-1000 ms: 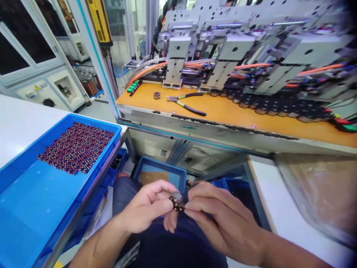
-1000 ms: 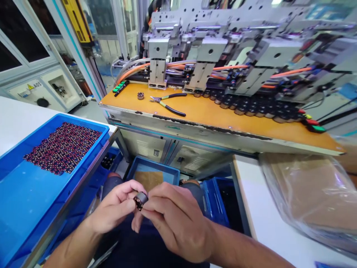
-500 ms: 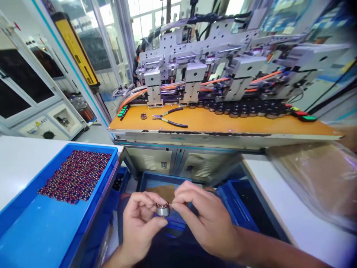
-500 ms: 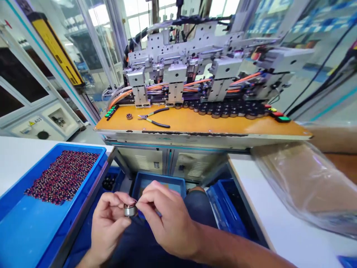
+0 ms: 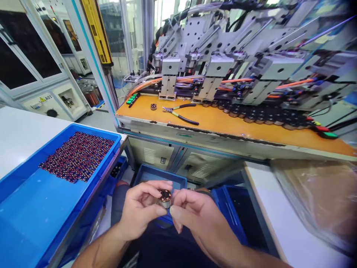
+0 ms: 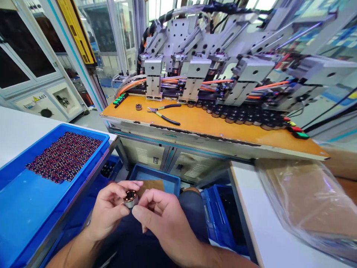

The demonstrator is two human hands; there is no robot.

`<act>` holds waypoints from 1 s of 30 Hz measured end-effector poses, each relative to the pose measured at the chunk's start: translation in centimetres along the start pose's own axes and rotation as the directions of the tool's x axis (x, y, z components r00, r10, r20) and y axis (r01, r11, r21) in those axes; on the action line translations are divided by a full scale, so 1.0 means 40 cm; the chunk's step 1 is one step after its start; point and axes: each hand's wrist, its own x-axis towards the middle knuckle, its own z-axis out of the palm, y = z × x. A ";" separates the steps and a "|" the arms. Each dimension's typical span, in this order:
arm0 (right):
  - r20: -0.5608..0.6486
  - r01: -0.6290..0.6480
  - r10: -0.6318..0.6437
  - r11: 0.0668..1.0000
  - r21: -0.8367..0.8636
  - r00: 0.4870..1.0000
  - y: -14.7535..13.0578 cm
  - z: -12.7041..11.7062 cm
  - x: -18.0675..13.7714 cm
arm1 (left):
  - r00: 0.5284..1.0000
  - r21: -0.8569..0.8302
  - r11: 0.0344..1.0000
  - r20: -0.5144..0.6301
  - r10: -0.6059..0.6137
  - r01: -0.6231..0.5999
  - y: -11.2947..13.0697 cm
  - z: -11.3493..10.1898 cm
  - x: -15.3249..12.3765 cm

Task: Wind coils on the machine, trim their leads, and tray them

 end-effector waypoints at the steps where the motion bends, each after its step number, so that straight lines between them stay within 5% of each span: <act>1: 0.015 -0.007 0.007 0.999 0.042 1.000 0.005 -0.001 0.003 | 1.000 0.000 1.000 -0.006 -0.003 0.003 0.000 0.000 0.000; 7: 0.142 0.029 -0.048 0.991 0.134 0.989 0.022 0.010 0.016 | 0.996 -0.034 0.997 -0.046 -0.073 0.071 0.005 0.010 -0.003; 9: 0.115 0.170 -0.179 0.982 0.086 0.977 0.024 0.009 0.018 | 0.988 -0.068 0.989 -0.076 -0.134 0.129 0.001 0.011 0.003; 11: 0.038 0.435 -0.433 0.892 -0.127 0.900 0.021 -0.001 0.021 | 0.967 -0.119 0.975 -0.148 -0.206 0.190 -0.007 0.004 0.013; 13: 0.064 0.636 -0.714 0.575 -0.514 0.697 0.013 -0.021 0.025 | 0.929 -0.089 0.970 -0.281 -0.241 0.225 -0.015 -0.008 0.021; 16: 0.297 0.541 -0.859 -0.028 -0.841 0.416 0.008 -0.058 0.032 | 0.905 0.266 0.945 -0.420 -0.065 0.191 -0.013 -0.019 0.011; 18: 0.397 0.480 -0.858 -0.211 -0.851 0.326 0.013 -0.080 0.037 | 0.953 0.555 0.831 -0.270 0.134 0.041 0.000 -0.011 -0.009; 20: 0.462 0.493 -0.843 -0.289 -0.821 0.274 0.021 -0.095 0.039 | 0.970 0.705 0.694 -0.037 0.240 -0.145 0.019 0.008 -0.026; 23: 0.566 0.512 -0.784 -0.388 -0.766 0.253 0.027 -0.102 0.034 | 0.959 0.756 0.603 0.113 0.261 -0.253 0.041 0.040 -0.030; 26: 0.618 0.540 -0.729 -0.407 -0.737 0.294 0.025 -0.096 0.021 | 0.960 0.740 0.618 0.140 0.241 -0.263 0.049 0.054 -0.016; 30: 0.456 0.592 -0.772 -0.131 -0.795 0.443 0.018 -0.077 0.001 | 0.961 0.717 0.641 0.169 0.220 -0.273 0.049 0.045 -0.003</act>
